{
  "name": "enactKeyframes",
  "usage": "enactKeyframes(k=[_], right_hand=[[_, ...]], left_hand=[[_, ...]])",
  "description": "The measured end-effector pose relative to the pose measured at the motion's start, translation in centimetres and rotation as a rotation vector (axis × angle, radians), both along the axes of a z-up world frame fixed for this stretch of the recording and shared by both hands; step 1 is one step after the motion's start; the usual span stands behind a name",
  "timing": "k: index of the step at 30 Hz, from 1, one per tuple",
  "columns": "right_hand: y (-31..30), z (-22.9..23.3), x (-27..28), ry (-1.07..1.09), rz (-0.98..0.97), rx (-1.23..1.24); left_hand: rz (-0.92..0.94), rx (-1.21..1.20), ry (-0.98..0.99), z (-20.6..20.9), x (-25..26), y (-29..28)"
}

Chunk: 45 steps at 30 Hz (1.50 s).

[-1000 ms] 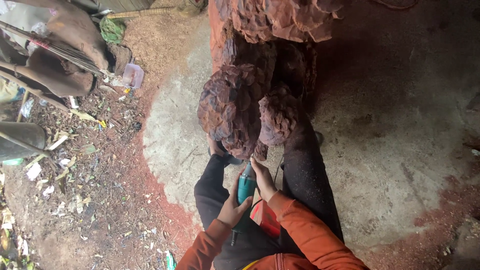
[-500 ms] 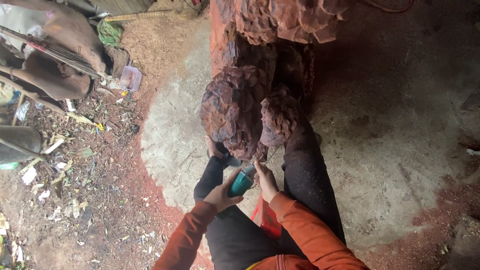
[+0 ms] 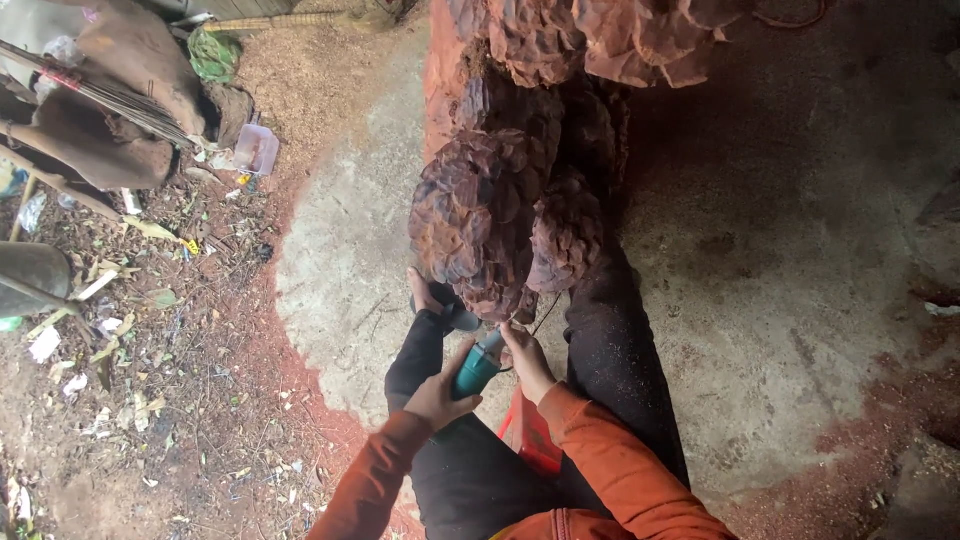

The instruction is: Carving a large wooden sculpture using a handheld rotary power tool

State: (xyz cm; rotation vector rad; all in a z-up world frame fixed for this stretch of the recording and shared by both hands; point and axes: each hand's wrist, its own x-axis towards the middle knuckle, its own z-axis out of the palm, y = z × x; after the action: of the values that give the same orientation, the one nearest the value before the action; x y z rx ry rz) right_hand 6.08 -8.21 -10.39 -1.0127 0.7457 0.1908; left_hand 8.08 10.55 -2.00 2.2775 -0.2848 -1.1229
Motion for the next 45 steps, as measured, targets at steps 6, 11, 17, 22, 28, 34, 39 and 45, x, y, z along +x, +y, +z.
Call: enactKeyframes(k=[6, 11, 17, 22, 28, 34, 39, 45], right_hand=[[-0.4, -0.6, 0.0, -0.090, 0.108, -0.298], [-1.3, 0.4, 0.2, -0.095, 0.140, -0.427], [-2.8, -1.3, -0.6, -0.066, 0.126, -0.491], [-3.2, 1.7, -0.3, -0.063, 0.136, -0.533], [-2.8, -0.9, 0.2, -0.094, 0.180, -0.550], [-2.5, 3.9, 0.6, -0.111, 0.200, -0.560], [-2.7, 4.9, 0.4, -0.080, 0.196, -0.520], [-2.5, 4.6, 0.7, -0.092, 0.163, -0.508]], left_hand=[[0.132, -0.167, -0.103, -4.0, -2.3, 0.4], [0.142, -0.284, -0.155, -6.8, -2.2, -0.7], [0.094, -0.296, -0.179, -9.3, -2.1, -2.1], [0.131, -0.351, -0.177, -9.7, -2.8, -2.6], [0.210, -0.372, -0.239, -7.4, -4.0, -3.0], [0.301, -0.399, -0.222, -5.3, -4.6, -4.2], [0.263, -0.342, -0.198, -6.2, -4.9, -4.8], [0.308, -0.349, -0.193, -5.2, -5.4, -5.5]])
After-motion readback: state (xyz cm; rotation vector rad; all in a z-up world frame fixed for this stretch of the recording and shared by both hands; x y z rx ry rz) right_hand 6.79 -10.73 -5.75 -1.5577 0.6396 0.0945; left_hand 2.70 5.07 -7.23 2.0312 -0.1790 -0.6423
